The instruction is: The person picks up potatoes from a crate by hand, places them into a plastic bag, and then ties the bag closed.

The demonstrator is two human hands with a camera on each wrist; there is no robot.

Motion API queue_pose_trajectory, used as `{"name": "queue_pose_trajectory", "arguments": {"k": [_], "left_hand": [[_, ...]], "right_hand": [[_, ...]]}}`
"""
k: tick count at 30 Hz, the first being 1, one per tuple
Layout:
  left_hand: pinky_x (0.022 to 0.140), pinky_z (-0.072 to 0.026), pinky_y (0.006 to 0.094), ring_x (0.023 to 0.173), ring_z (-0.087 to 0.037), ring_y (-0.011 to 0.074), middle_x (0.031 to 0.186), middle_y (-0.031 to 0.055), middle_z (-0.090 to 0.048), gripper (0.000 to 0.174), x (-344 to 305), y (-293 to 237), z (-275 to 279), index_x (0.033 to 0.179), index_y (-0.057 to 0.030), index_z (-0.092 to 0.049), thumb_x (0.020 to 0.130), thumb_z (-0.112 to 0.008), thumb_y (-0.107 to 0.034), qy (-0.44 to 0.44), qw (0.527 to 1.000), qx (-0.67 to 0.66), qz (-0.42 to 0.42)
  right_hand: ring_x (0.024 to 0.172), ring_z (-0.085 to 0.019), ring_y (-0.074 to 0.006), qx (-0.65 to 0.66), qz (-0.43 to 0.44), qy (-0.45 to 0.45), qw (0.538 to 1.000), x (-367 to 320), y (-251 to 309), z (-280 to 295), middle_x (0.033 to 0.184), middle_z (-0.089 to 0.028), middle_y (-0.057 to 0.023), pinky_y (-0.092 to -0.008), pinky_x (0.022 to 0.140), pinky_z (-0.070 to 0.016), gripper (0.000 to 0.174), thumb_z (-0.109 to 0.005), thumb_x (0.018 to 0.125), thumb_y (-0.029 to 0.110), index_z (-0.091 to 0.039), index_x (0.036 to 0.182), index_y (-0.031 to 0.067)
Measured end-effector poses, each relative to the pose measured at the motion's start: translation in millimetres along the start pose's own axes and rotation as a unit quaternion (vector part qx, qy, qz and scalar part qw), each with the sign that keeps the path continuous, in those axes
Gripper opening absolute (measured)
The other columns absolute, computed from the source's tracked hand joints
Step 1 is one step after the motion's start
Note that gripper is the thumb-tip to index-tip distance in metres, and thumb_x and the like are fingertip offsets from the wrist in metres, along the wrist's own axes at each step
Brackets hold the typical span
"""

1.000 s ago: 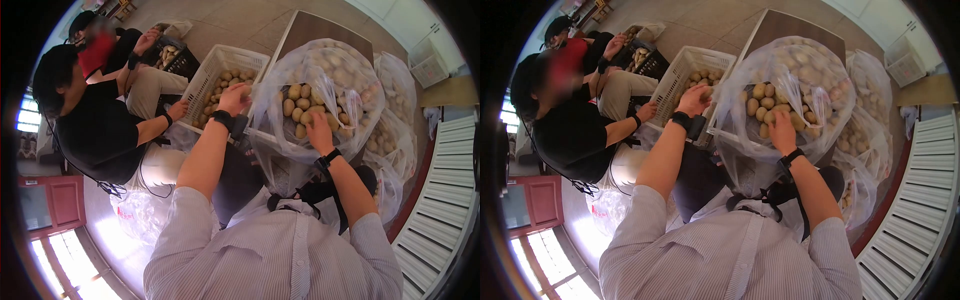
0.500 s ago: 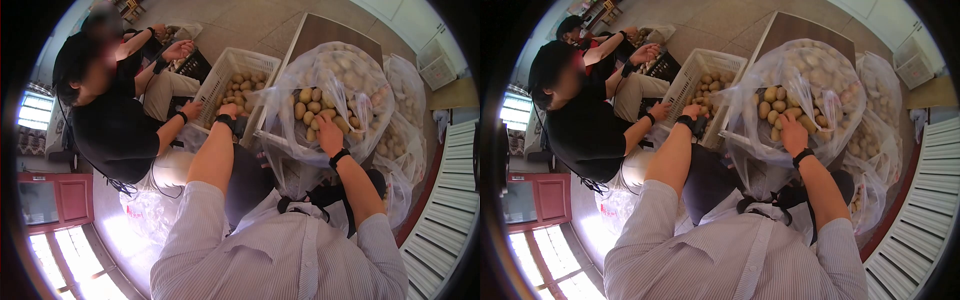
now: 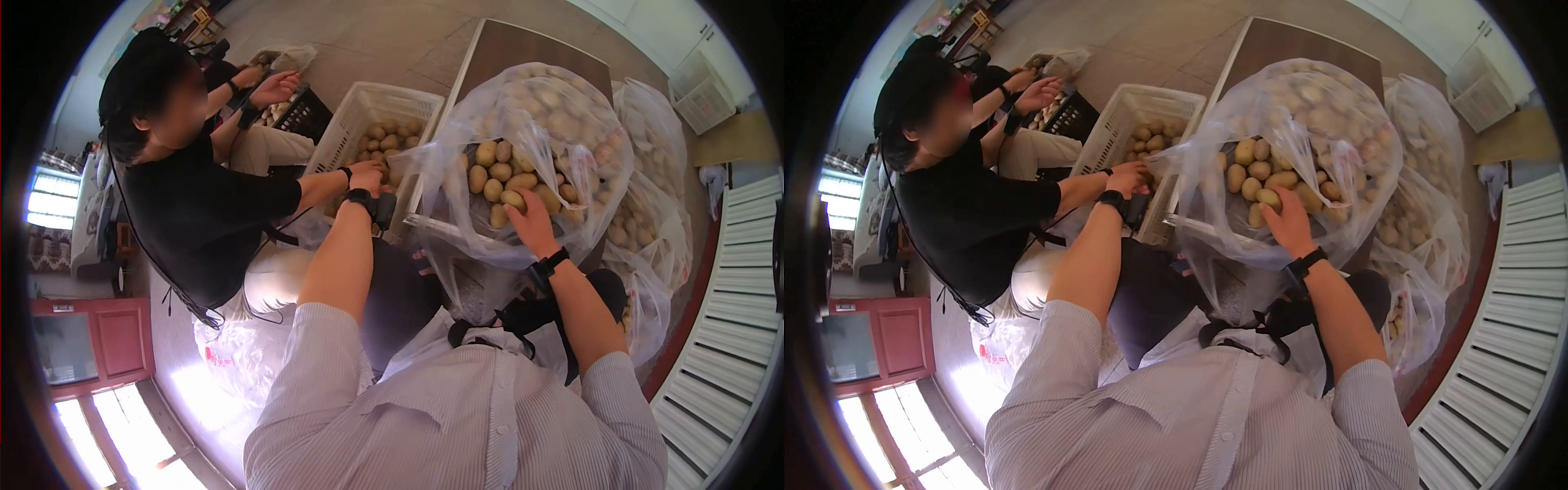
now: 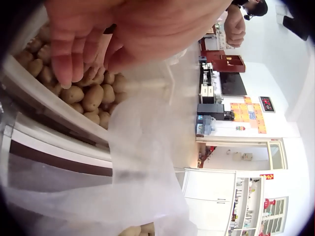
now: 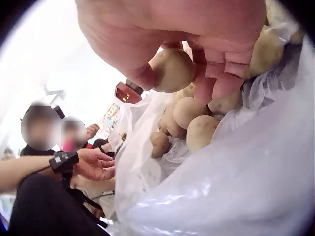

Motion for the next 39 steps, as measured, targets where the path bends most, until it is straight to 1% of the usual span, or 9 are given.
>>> {"name": "queue_pose_trajectory", "arguments": {"k": [2, 3, 4, 6, 13, 23, 28, 33, 39], "left_hand": [[0.076, -0.0546, 0.0418, 0.102, -0.063, 0.0331, 0.100, 0.0166, -0.068, 0.027, 3.5, -24.0, 14.4, 0.101, -0.0014, -0.069, 0.079, -0.064, -0.016, -0.088, 0.986, -0.074, 0.119], [0.068, -0.0550, 0.0382, 0.087, -0.064, 0.0283, 0.098, 0.0124, -0.068, 0.025, 2.8, -41.8, 50.9, 0.107, -0.0045, -0.067, 0.084, -0.064, -0.015, -0.195, 0.803, -0.437, 0.357], [0.059, -0.0555, 0.0347, 0.073, -0.065, 0.0234, 0.095, 0.0081, -0.067, 0.025, 0.0, -68.0, 69.0, 0.113, -0.0076, -0.064, 0.089, -0.064, -0.015, -0.250, 0.432, -0.697, 0.514], [0.052, -0.0506, 0.0324, 0.068, -0.061, 0.0182, 0.092, 0.0073, -0.064, 0.023, 7.4, -91.1, 90.9, 0.116, -0.0083, -0.061, 0.094, -0.059, -0.015, -0.289, 0.461, -0.676, 0.498], [0.056, -0.0496, 0.0273, 0.071, -0.065, 0.0147, 0.099, 0.0036, -0.065, 0.035, 40.4, -149.5, 137.4, 0.120, -0.0053, -0.062, 0.090, -0.067, -0.022, -0.211, 0.620, -0.694, 0.300], [0.069, -0.0532, 0.0271, 0.090, -0.066, 0.0137, 0.110, 0.0053, -0.066, 0.049, 68.6, -232.4, 149.5, 0.133, -0.0065, -0.056, 0.088, -0.071, -0.016, -0.039, 0.748, -0.656, 0.096], [0.072, -0.0547, 0.0278, 0.092, -0.067, 0.0149, 0.111, 0.0070, -0.067, 0.049, 68.4, -233.3, 145.9, 0.133, -0.0062, -0.055, 0.088, -0.072, -0.014, -0.004, 0.673, -0.735, 0.081], [0.071, -0.0556, 0.0282, 0.085, -0.067, 0.0146, 0.104, 0.0061, -0.067, 0.046, 66.7, -211.8, 150.8, 0.130, -0.0053, -0.057, 0.088, -0.074, -0.016, -0.066, 0.655, -0.739, 0.145], [0.068, -0.0571, 0.0307, 0.080, -0.066, 0.0177, 0.103, 0.0083, -0.065, 0.042, 52.5, -165.1, 145.8, 0.126, -0.0034, -0.057, 0.089, -0.073, -0.015, -0.217, 0.509, -0.808, 0.204]], "right_hand": [[0.085, -0.064, -0.0262, 0.119, -0.147, 0.044, 0.981, -0.9, 0.6, 3.5, 0.097, -0.062, -0.0101, -0.0384, 0.072, -0.0511, 0.038, -0.066, 0.089, 0.028, -0.059, 0.117, 0.0043], [0.078, -0.064, -0.0204, 0.239, -0.283, 0.087, 0.925, -4.0, -0.1, 1.1, 0.089, -0.062, -0.0065, -0.0349, 0.068, -0.0505, 0.036, -0.065, 0.091, 0.031, -0.060, 0.114, 0.0042], [0.078, -0.064, -0.0204, 0.235, -0.286, 0.080, 0.925, -3.9, 1.0, 2.6, 0.089, -0.062, -0.0065, -0.0349, 0.068, -0.0505, 0.036, -0.065, 0.091, 0.031, -0.060, 0.114, 0.0042], [0.068, -0.059, -0.0123, 0.349, -0.401, 0.085, 0.843, -8.4, -3.2, 0.7, 0.082, -0.058, -0.0008, -0.0286, 0.061, -0.0458, 0.032, -0.061, 0.094, 0.036, -0.061, 0.110, 0.0084], [0.064, -0.054, -0.0143, 0.482, -0.456, 0.128, 0.737, -4.4, 3.4, -10.4, 0.072, -0.053, 0.0022, -0.0315, 0.063, -0.0431, 0.029, -0.059, 0.093, 0.045, -0.058, 0.097, 0.0161], [0.057, -0.041, -0.0116, 0.550, -0.424, 0.219, 0.685, 11.8, 46.4, -27.5, 0.063, -0.042, 0.0045, -0.0297, 0.056, -0.0347, 0.039, -0.051, 0.095, 0.056, -0.056, 0.091, 0.0175], [0.053, -0.034, -0.0108, 0.497, -0.419, 0.240, 0.721, 12.1, 51.7, -28.2, 0.062, -0.037, 0.0053, -0.0289, 0.053, -0.0318, 0.051, -0.045, 0.096, 0.064, -0.058, 0.089, 0.0157], [0.058, -0.050, -0.0126, 0.367, -0.423, 0.182, 0.808, 10.1, 38.0, -26.4, 0.070, -0.051, -0.0008, -0.0303, 0.057, -0.0428, 0.052, -0.049, 0.098, 0.057, -0.061, 0.086, 0.0072], [0.084, -0.065, -0.0297, 0.007, -0.087, 0.116, 0.989, 0.2, 14.1, -32.9, 0.102, -0.064, -0.0138, -0.0420, 0.072, -0.0526, 0.023, -0.063, 0.091, 0.024, -0.066, 0.101, 0.0041]]}}
Point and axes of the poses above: each hand's wrist, its own x-axis towards the middle knuckle, its own z-axis out of the back of the hand, y = z × x, the point moved 3 cm from there along x, towards the middle knuckle
